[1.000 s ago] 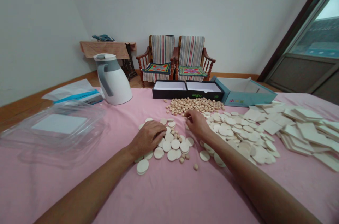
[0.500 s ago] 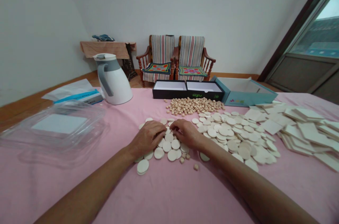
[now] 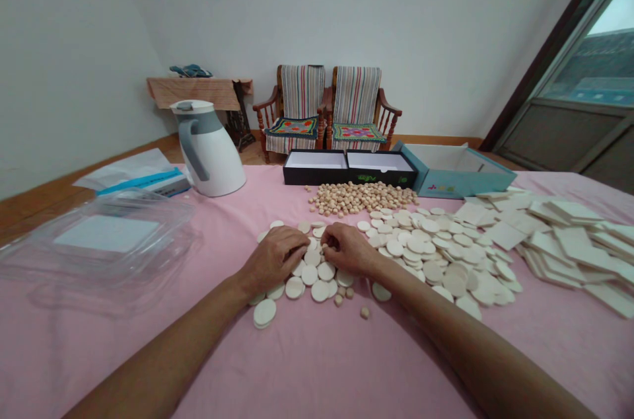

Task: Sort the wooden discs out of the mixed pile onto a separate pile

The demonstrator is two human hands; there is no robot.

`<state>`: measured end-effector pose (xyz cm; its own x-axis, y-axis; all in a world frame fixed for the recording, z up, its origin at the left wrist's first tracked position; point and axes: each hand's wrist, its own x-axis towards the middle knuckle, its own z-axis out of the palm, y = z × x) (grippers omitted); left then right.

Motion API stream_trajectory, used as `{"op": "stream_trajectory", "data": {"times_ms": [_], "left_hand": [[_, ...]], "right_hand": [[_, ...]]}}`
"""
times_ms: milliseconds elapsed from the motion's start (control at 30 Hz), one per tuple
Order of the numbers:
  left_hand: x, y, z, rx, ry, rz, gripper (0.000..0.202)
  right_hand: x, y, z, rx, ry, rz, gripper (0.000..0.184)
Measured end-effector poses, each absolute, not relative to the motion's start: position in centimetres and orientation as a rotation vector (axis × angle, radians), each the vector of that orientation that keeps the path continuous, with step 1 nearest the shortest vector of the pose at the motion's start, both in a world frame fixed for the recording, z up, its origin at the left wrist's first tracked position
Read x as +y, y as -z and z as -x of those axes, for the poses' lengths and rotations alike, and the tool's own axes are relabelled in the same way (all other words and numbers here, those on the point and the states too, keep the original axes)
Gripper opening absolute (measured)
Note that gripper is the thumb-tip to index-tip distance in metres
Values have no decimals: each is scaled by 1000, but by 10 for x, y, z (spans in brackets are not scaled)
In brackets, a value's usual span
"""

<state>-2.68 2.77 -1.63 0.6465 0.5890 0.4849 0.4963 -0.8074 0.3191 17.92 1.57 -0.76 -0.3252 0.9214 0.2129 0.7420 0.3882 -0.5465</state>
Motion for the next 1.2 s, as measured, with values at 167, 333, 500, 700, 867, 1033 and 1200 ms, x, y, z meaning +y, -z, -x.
{"op": "stream_trajectory", "data": {"times_ms": [167,333,500,700,867,1033,1200], "left_hand": [[27,15,27,889,-885,-2707,18],[26,14,27,873,-890,-2705,19],[26,15,28,908,-878,-2703,18],[26,15,27,902,-898,-2698,19],[26,15,27,897,-895,-2699,19],[26,14,27,889,-913,-2702,19],[26,14,27,890,-872,-2709,19]], "right_hand": [[26,6,-192,-1974,-386,1500,13],[32,3,-202,-1734,-376,1420,21],[22,-3,-200,-2193,-620,1366,21],[13,-4,-191,-2306,-578,1425,22],[15,-3,-191,-2273,-456,1479,17],[26,-4,-204,-2003,-288,1530,19],[28,-7,-207,-1945,-315,1401,20]]}}
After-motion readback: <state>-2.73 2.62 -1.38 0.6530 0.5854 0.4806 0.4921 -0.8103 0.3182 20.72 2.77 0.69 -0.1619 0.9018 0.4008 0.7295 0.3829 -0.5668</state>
